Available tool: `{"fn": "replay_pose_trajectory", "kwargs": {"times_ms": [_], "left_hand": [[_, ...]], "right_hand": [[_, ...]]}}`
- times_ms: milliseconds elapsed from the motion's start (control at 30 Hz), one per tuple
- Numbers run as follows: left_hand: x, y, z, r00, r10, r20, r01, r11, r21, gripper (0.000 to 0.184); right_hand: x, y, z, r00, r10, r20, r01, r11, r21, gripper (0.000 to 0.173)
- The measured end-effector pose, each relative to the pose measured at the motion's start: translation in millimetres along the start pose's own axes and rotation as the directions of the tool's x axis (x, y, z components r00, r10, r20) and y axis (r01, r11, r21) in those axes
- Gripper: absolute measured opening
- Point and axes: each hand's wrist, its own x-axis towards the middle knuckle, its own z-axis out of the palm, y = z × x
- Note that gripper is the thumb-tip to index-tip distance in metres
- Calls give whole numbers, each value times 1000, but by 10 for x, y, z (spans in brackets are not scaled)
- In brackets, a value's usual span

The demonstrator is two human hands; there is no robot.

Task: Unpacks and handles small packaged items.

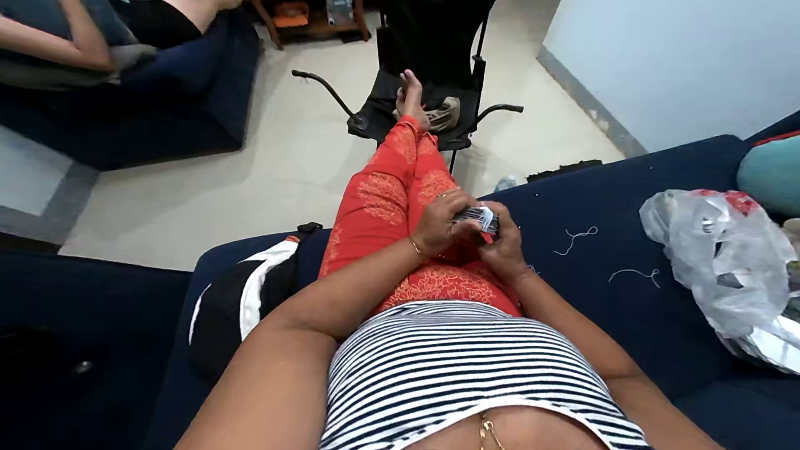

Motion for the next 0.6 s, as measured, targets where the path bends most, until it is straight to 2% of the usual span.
{"fn": "replay_pose_trajectory", "kwargs": {"times_ms": [67, 167, 267, 333, 367, 433, 467, 500, 600], "left_hand": [[-14, 15, 9, 999, -2, 39, 1, 1000, 16, 75], [-106, -169, 36, 952, -187, 241, 195, 981, -12, 57], [-78, -179, 14, 943, -210, 257, 232, 971, -57, 65], [-100, -7, -47, 910, -342, 234, 372, 923, -100, 68], [-85, 42, -77, 859, -464, 215, 496, 858, -129, 64], [-38, -17, -90, 668, -722, 182, 744, 638, -200, 57], [-32, -68, -82, 581, -797, 167, 811, 548, -206, 51], [-26, -100, -91, 525, -831, 183, 848, 493, -193, 45], [-2, -93, -170, 453, -819, 352, 890, 439, -125, 37]], "right_hand": [[-13, -10, -15, 1000, 23, 10, -23, 1000, 13, 53], [-135, 188, 51, 977, 191, 93, -190, 982, -22, 56], [-141, 223, 78, 982, 182, 54, -182, 983, -4, 53], [-205, 198, 95, 988, 143, 50, -144, 989, 14, 53], [-217, 208, 96, 992, 114, 53, -115, 993, 14, 53], [-250, 245, 88, 997, 30, 64, -30, 1000, 0, 49], [-280, 261, 85, 997, -5, 76, 6, 1000, -6, 46], [-300, 271, 79, 995, -43, 87, 45, 999, -12, 42], [-307, 286, 29, 986, -128, 110, 130, 991, -13, 30]]}}
